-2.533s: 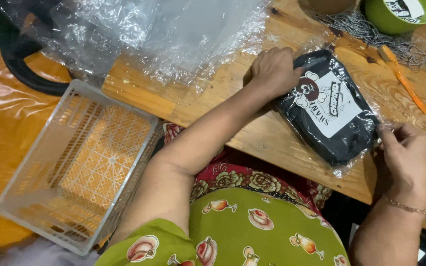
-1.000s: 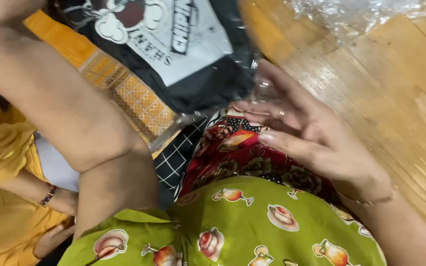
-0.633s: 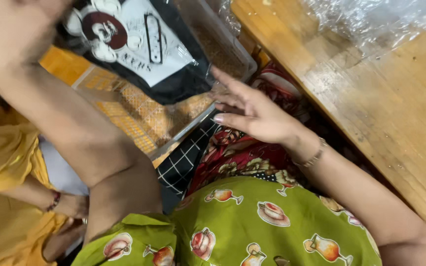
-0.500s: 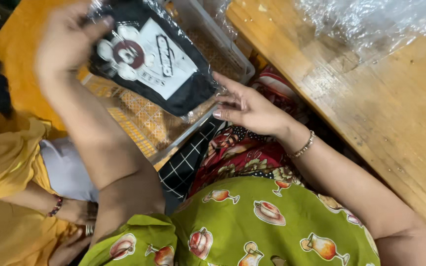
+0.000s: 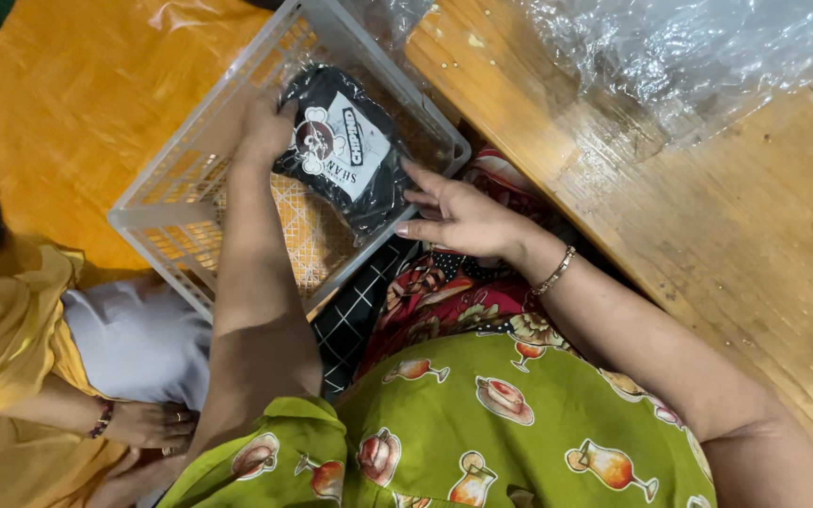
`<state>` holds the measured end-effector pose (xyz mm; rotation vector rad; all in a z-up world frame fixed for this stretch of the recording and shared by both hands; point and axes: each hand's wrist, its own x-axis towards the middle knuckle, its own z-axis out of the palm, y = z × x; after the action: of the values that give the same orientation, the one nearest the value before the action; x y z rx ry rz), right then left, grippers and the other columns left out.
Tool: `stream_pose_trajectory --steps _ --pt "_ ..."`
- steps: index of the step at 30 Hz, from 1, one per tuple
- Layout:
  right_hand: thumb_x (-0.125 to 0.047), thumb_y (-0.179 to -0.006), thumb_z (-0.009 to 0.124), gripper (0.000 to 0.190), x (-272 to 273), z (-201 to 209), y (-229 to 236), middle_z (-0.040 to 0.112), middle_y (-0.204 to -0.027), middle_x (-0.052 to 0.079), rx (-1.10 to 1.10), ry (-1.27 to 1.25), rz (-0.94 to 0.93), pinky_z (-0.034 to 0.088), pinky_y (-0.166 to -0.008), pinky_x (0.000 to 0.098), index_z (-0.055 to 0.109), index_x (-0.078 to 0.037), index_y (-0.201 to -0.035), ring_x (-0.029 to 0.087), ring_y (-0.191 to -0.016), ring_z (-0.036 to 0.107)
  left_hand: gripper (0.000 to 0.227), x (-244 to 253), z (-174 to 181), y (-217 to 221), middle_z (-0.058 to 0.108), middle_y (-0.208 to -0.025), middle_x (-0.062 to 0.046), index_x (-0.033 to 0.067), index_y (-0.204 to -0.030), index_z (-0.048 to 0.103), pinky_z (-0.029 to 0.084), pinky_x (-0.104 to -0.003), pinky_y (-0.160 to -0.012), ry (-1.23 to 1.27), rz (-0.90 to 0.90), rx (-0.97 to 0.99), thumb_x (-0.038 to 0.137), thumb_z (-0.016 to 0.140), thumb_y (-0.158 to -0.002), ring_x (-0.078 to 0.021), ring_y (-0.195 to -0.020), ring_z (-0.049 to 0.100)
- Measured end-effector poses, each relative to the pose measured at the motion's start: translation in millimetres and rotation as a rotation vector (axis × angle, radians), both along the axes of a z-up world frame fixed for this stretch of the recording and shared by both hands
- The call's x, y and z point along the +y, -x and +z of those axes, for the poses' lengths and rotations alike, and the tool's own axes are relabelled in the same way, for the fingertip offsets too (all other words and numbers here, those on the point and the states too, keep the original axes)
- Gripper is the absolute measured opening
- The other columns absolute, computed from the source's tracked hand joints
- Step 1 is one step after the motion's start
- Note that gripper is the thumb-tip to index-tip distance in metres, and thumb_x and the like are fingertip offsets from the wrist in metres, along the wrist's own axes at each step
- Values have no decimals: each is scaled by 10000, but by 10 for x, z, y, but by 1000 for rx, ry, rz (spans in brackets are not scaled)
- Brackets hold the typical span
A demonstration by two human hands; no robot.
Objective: The person wraps a black shoulder bag in bubble wrap, smoothing the plastic over the surface. They then place the wrapped bag into a clear plastic basket. Next, they pick up another black bag and use an orange pencil to rub over a white paper label attached to the bag.
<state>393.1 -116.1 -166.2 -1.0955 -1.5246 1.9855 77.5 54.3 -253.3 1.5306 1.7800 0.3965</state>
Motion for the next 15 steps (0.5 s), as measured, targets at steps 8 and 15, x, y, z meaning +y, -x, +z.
stream_pose_trajectory --steps 8,15 --pt "-178 -918 766 924 -61 -60 -7 146 -1642 348 94 -67 -41 288 -1115 664 175 47 -1591 569 -1443 249 307 -37 -511 516 693 -1244 -208 176 -1271 725 475 -534 -1028 -13 -177 269 306 611 -1017 -433 -1230 600" --pt "-225 -883 809 883 -14 -82 -16 148 -1622 384 38 -105 1 300 -1105 695 306 67 -1548 567 -1440 270 416 -258 -427 161 647 -1329 -192 204 -1428 550 424 -533 -1054 43 -131 589 309 442 -1040 -398 -1249 601"
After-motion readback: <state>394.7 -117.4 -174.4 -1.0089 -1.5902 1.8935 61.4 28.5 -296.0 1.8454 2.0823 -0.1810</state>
